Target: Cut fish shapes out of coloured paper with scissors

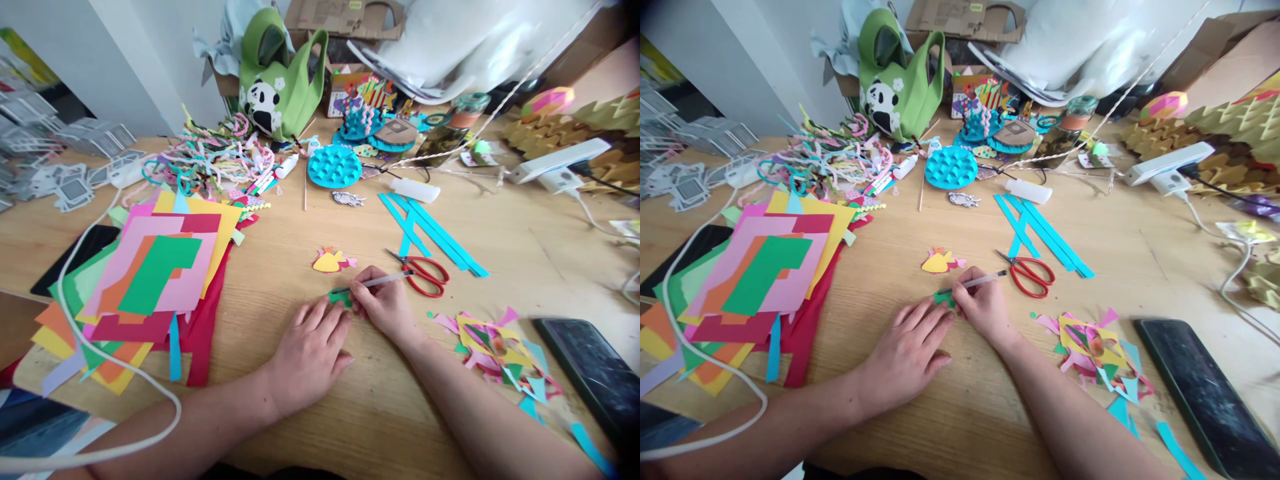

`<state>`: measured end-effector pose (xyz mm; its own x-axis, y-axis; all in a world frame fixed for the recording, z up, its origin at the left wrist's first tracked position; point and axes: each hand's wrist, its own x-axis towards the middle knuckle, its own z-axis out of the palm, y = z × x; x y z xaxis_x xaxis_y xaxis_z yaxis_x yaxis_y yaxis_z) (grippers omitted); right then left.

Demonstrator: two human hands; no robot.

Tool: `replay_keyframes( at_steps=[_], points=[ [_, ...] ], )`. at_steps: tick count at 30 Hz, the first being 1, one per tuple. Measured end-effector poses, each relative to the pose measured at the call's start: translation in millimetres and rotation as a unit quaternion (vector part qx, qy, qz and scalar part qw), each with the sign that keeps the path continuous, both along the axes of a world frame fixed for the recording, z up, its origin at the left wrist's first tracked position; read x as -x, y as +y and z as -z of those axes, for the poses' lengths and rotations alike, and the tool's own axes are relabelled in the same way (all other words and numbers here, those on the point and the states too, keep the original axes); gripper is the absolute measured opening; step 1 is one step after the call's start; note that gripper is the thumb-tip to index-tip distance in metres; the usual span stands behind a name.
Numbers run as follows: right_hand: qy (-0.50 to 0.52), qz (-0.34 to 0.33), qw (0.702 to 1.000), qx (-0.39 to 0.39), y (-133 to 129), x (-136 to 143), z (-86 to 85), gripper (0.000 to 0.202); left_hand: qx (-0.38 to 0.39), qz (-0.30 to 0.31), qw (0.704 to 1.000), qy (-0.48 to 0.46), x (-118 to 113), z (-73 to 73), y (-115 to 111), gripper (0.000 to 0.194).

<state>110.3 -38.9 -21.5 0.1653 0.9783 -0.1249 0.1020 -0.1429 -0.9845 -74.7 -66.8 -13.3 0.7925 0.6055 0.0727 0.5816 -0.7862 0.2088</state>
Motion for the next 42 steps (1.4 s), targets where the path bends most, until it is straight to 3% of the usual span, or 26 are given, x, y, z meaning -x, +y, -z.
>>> replay_keyframes(
  at_steps=[22,30,42],
  points=[
    [0.002,0.003,1.000,0.003,-1.4,-0.8,3.1,0.015,-0.009,0.003,1.000,0.000,1.0,1.5,0.3,0.058],
    [-0.031,0.047,0.998,-0.034,-3.4,1.0,-1.0,0.015,-0.016,0.004,1.000,-0.004,1.2,1.5,0.4,0.056],
    [-0.050,0.010,0.998,-0.021,-1.9,0.7,-3.7,0.015,-0.012,0.002,1.000,-0.009,0.7,2.5,-0.1,0.056]
  ],
)
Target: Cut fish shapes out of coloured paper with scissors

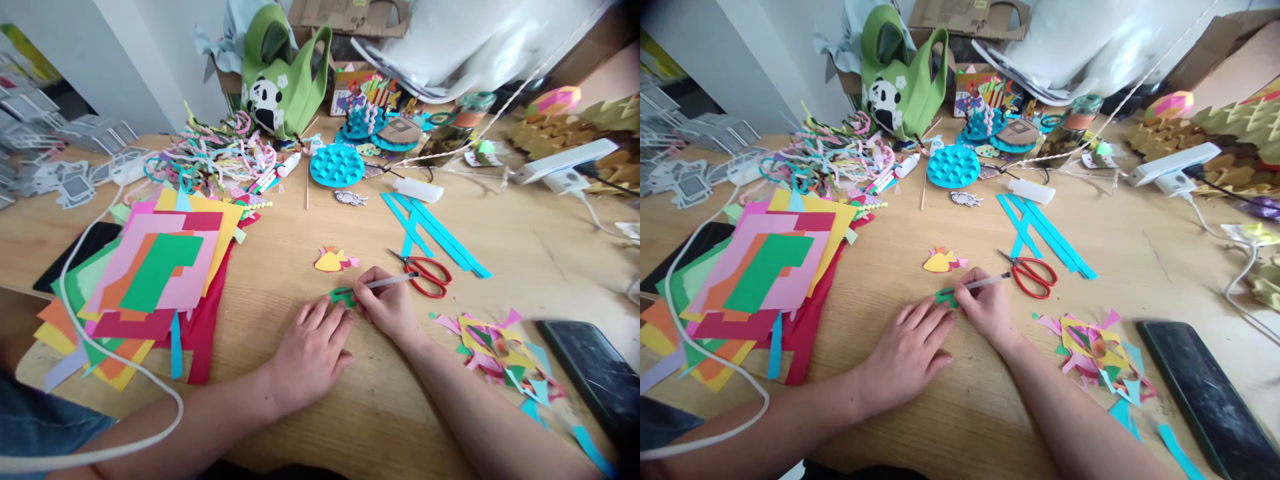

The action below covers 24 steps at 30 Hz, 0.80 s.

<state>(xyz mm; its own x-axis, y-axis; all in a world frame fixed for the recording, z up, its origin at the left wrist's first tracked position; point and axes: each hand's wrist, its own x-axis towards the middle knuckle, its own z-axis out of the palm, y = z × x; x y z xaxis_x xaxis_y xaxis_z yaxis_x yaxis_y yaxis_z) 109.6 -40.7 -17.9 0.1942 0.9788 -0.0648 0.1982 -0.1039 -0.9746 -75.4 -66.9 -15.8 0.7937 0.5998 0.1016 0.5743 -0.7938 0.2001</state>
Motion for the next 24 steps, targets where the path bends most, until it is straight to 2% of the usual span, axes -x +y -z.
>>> replay_keyframes(
  at_steps=[24],
  points=[
    [0.001,0.000,1.000,0.007,0.0,-0.5,-0.1,0.016,-0.001,0.003,1.000,0.010,0.8,0.6,-0.6,0.058]
  ],
)
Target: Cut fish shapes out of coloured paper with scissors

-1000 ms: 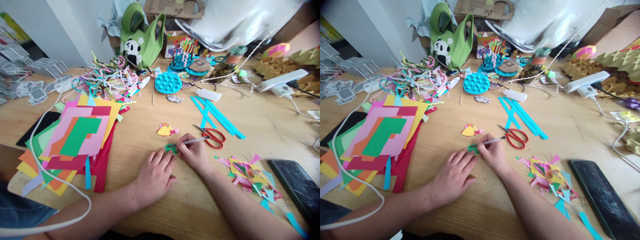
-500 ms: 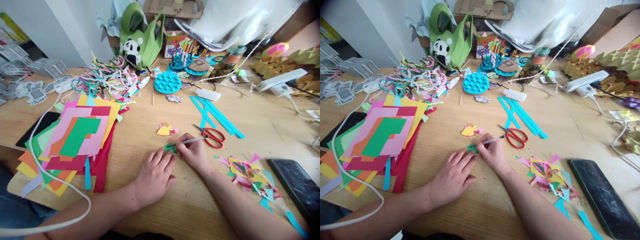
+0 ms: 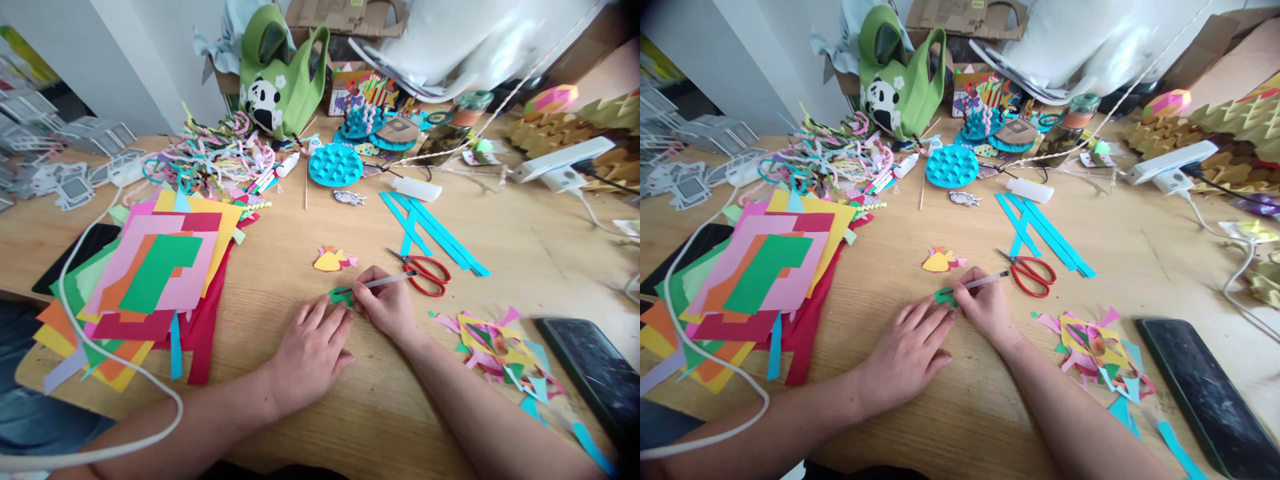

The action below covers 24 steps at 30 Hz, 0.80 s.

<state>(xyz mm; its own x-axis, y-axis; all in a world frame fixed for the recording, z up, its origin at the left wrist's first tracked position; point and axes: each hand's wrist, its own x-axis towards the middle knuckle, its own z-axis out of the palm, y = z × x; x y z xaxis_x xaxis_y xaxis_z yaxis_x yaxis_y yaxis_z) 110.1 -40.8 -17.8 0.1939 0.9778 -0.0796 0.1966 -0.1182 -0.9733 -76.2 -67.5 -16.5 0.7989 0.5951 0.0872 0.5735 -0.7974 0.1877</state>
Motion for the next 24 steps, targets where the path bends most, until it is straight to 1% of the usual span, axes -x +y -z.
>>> replay_keyframes(
  at_steps=[7,13,24],
  points=[
    [0.007,0.003,1.000,0.003,0.4,0.8,-1.1,0.017,0.006,0.001,1.000,0.004,-0.6,-2.6,0.1,0.057],
    [0.005,0.004,1.000,0.006,0.4,0.3,-0.4,0.020,0.006,-0.002,1.000,0.001,-0.5,-1.5,0.0,0.057],
    [-0.004,0.001,1.000,0.002,0.0,0.0,0.6,0.018,0.004,0.000,1.000,-0.002,-0.8,-1.4,0.1,0.057]
  ],
)
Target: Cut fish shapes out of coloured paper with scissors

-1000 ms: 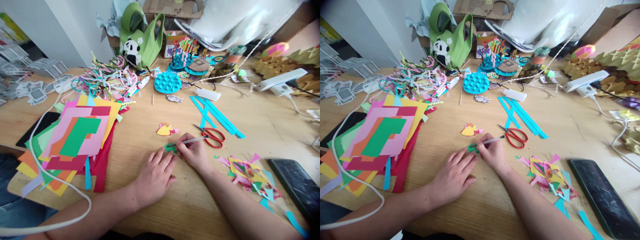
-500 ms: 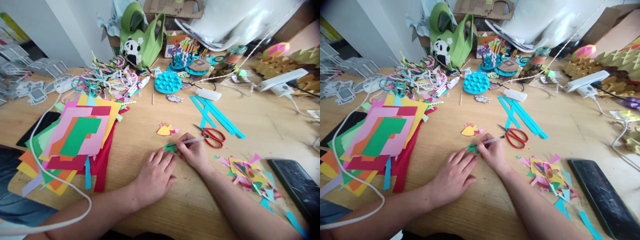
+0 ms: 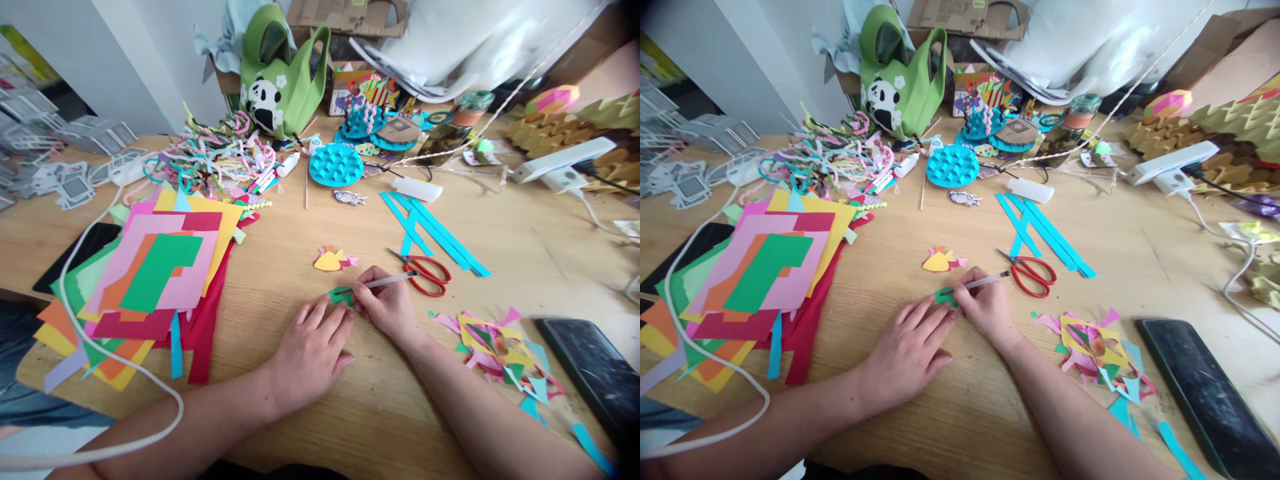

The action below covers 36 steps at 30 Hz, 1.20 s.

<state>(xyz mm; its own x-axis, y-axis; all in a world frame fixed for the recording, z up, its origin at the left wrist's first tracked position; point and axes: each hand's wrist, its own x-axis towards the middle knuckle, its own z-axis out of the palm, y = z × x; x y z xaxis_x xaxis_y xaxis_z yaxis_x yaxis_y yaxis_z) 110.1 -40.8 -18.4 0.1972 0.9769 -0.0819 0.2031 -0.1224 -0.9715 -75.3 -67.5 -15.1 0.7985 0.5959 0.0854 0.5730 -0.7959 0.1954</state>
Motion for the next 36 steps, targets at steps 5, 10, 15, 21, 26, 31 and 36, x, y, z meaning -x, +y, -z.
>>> replay_keyframes(
  at_steps=[5,10,15,21,26,31,36],
  points=[
    [0.010,0.002,1.000,0.006,0.0,0.1,-1.2,0.017,0.001,0.000,1.000,-0.001,0.1,0.5,-0.1,0.057],
    [0.008,0.000,1.000,-0.002,0.4,-0.1,-1.1,0.017,0.006,0.000,1.000,0.001,0.2,-0.7,-0.4,0.057],
    [0.005,0.000,1.000,0.002,-0.3,0.1,-1.4,0.017,0.002,0.000,1.000,-0.002,0.2,-0.4,0.2,0.056],
    [0.009,-0.001,1.000,0.005,-0.2,0.7,-2.3,0.016,0.002,0.002,1.000,0.001,0.2,0.2,0.2,0.057],
    [0.011,-0.002,1.000,0.001,-0.1,0.2,-1.2,0.015,0.003,0.002,1.000,0.000,0.4,0.7,-0.1,0.057],
    [0.014,0.000,1.000,0.002,-0.5,0.4,-1.3,0.014,0.006,0.001,1.000,0.001,0.4,-0.1,0.2,0.057],
    [0.004,-0.004,1.000,-0.006,0.0,0.0,0.8,0.012,0.002,0.000,1.000,0.001,0.1,0.6,0.5,0.057]
  ],
)
